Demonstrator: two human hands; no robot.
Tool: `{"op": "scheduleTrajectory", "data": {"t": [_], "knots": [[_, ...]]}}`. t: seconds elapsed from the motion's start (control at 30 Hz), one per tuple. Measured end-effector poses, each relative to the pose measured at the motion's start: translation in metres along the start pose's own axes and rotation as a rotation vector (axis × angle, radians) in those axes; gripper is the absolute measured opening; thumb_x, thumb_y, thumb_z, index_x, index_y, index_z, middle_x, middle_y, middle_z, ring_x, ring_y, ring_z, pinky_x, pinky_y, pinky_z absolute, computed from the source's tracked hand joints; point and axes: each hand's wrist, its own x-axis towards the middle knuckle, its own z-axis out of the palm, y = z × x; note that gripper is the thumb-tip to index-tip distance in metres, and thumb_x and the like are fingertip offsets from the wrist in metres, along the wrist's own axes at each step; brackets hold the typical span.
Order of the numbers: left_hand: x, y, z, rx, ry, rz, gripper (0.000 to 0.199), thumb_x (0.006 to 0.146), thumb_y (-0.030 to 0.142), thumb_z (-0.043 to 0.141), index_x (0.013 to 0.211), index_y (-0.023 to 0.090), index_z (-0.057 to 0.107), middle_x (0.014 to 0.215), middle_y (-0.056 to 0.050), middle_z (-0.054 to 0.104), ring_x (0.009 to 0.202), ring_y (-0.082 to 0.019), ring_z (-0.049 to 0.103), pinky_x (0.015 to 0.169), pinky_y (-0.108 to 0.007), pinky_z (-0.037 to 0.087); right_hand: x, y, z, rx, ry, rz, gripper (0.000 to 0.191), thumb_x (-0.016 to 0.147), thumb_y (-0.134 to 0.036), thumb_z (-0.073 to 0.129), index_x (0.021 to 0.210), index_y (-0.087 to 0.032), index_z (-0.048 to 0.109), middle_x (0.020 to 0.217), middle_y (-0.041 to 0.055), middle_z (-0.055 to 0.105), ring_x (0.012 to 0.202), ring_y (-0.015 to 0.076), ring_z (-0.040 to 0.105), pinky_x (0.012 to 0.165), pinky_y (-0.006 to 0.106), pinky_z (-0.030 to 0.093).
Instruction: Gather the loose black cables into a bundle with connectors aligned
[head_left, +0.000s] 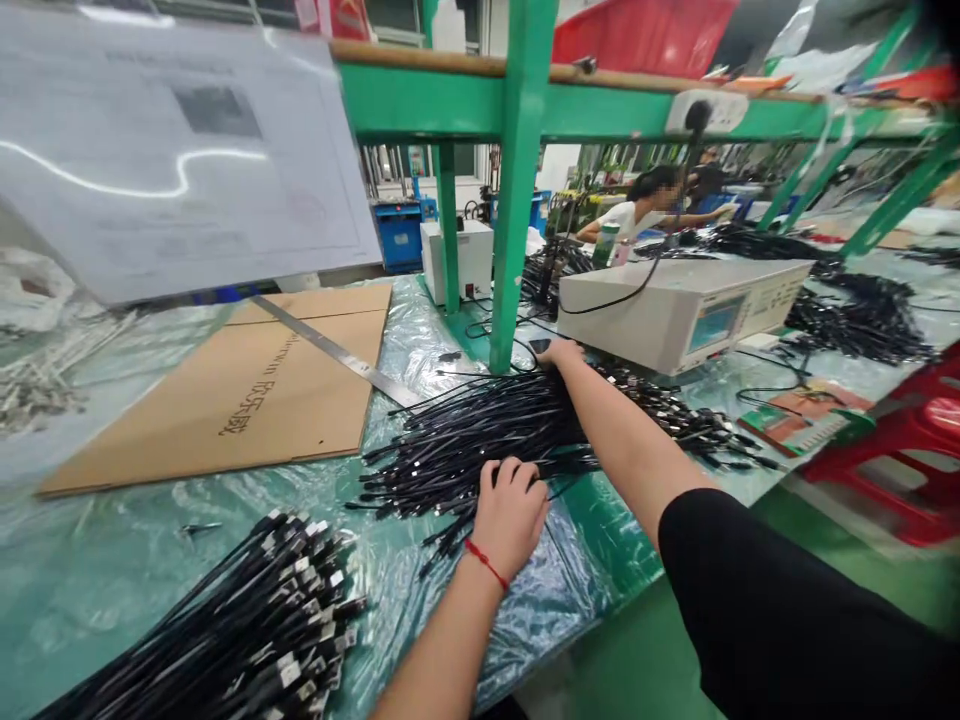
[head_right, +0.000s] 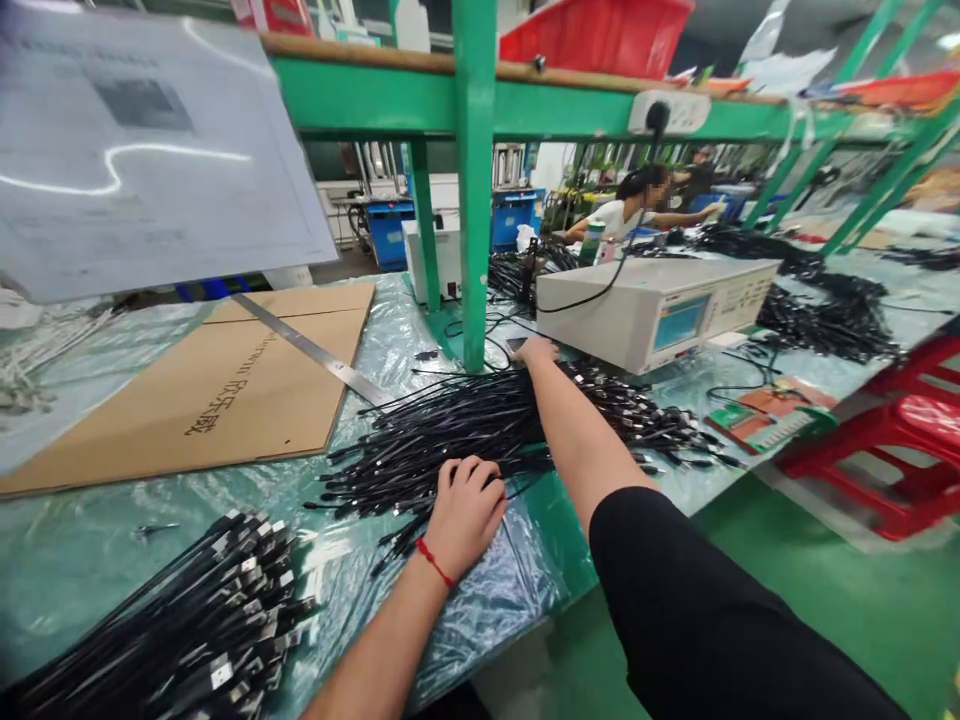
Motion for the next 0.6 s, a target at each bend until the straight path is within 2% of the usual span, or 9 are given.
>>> {"op": "scheduleTrajectory", "data": {"t": [0.1, 0.2, 0.43, 0.6], "knots": [[0.002, -0.001, 0.002, -0.044, 0.011, -0.003, 0.006, 0.093, 0.022, 0.059, 0.096, 0.021, 0.063, 0.114, -0.007, 0.063, 0.114, -0.026, 0.051, 0.103, -0.053, 0.036, 0.004, 0.003, 0.011, -0.017, 0.015, 0.104, 0.038, 0.096, -0.038, 0.061, 0.127, -0.015, 0.058, 0.127, 0.0107, 0.06, 0.11, 0.0232, 0.063, 0.093, 0.045, 0.055], [0.002, 0.0, 0.005, -0.076, 0.032, -0.013, 0.007, 0.092, 0.02, 0.058, 0.096, 0.021, 0.063, 0.113, -0.008, 0.063, 0.113, -0.027, 0.051, 0.102, -0.055, 0.036, 0.0, 0.004, 0.013, -0.019, 0.098, 0.139, 0.039, 0.095, -0.038, 0.062, 0.125, -0.014, 0.059, 0.126, 0.0116, 0.061, 0.111, 0.0235, 0.062, 0.094, 0.045, 0.054], [-0.003, -0.001, 0.004, -0.121, 0.057, -0.014, 0.008, 0.092, 0.019, 0.057, 0.097, 0.022, 0.062, 0.115, -0.007, 0.063, 0.111, -0.026, 0.053, 0.101, -0.054, 0.036, -0.024, -0.005, 0.012, 0.023, 0.415, 0.099, 0.046, 0.094, -0.042, 0.062, 0.13, -0.014, 0.056, 0.133, 0.0131, 0.057, 0.119, 0.0272, 0.057, 0.1, 0.05, 0.05], [-0.004, -0.002, 0.005, -0.14, 0.068, -0.014, 0.007, 0.093, 0.02, 0.057, 0.097, 0.022, 0.062, 0.116, -0.006, 0.064, 0.113, -0.026, 0.053, 0.101, -0.054, 0.035, -0.029, -0.005, 0.012, 0.073, 0.522, 0.079, 0.045, 0.094, -0.041, 0.062, 0.13, -0.014, 0.056, 0.133, 0.0128, 0.057, 0.119, 0.0269, 0.058, 0.099, 0.05, 0.051]]}}
